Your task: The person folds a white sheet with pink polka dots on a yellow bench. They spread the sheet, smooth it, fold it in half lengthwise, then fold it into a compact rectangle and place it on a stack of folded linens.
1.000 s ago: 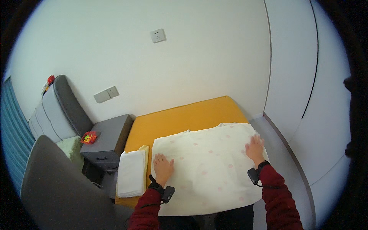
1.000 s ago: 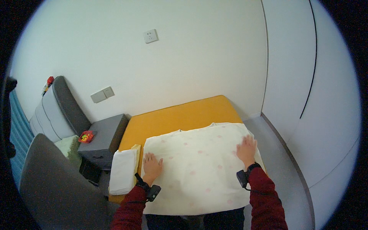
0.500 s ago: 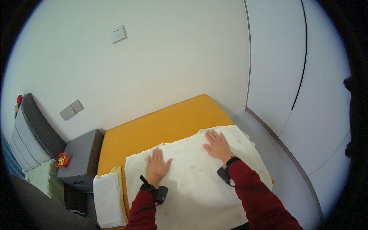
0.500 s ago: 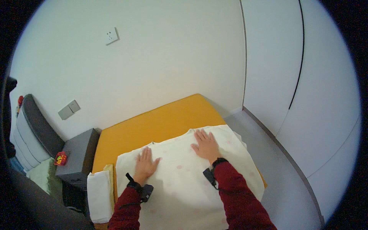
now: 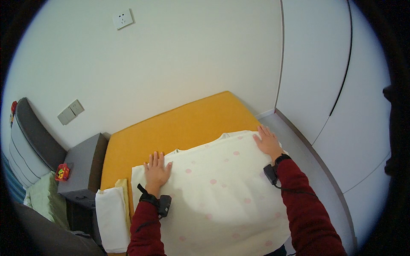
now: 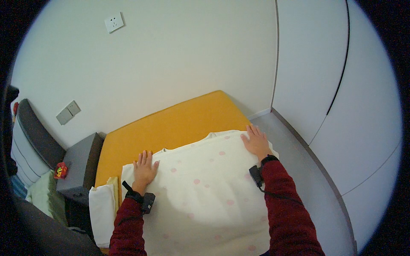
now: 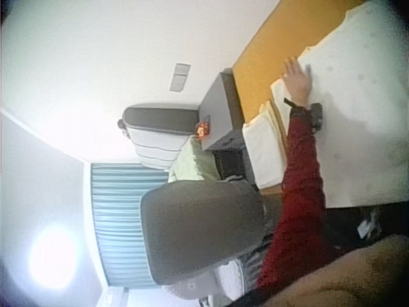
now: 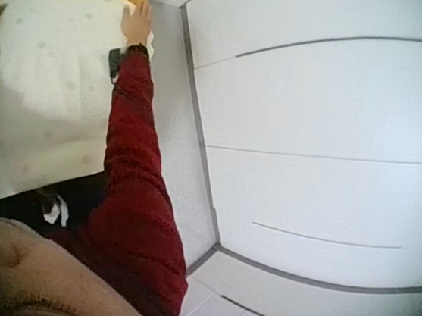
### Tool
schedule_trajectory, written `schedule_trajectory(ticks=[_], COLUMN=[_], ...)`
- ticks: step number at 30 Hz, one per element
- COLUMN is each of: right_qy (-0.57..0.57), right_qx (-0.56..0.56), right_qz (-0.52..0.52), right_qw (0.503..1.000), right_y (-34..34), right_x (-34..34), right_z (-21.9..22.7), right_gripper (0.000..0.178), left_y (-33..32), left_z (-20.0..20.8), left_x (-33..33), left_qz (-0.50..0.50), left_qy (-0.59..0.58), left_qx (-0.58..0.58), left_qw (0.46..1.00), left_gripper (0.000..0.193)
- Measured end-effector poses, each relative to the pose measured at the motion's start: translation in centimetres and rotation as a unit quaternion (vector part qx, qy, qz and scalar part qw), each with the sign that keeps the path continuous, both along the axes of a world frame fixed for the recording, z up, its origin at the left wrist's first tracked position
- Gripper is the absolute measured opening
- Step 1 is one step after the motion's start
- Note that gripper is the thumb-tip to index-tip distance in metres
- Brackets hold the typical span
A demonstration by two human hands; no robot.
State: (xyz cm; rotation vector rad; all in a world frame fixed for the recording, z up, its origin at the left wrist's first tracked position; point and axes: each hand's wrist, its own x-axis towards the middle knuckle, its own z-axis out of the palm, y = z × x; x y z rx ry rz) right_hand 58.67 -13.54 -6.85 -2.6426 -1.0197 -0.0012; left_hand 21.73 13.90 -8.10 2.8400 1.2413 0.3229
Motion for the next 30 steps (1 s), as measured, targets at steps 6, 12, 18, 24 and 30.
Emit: schedule_trajectory(ticks=[6, 12, 18, 24, 30], right_qy=[0.01, -0.065, -0.088, -0.17, -0.121], right_qx=[-0.018, -0.14, 0.094, 0.092, -0.028], right_qz=[-0.057, -0.12, 0.191, 0.132, -0.033], right_qw=[0.998, 0.981, 0.973, 0.972, 0.992], right_y=[-5.1, -13.5, -11.0, -15.9, -24.1], right_x=[0.6, -1.0, -13.6, -11.9, -11.3], right_z=[-1.0, 2.0, 0.6, -0.6, 0.2], right_gripper=[0.06, 0.059, 0.056, 0.042, 0.05], left_y=[-0.7, -3.4, -12.7, -15.1, -16.8], left_z=[0.2, 2.1, 2.1, 1.9, 3.2], left_x=[-0.9, -9.3, -6.7, -13.4, -21.1], left_qz=[0.023, -0.013, -0.148, -0.127, -0.065], left_qy=[-0.017, 0.055, -0.014, 0.018, 0.003], left_qx=[-0.01, -0.052, -0.021, -0.031, -0.053], left_qw=[1.0, 0.997, 0.989, 0.991, 0.996], left_gripper=[0.067, 0.067, 0.069, 0.066, 0.067])
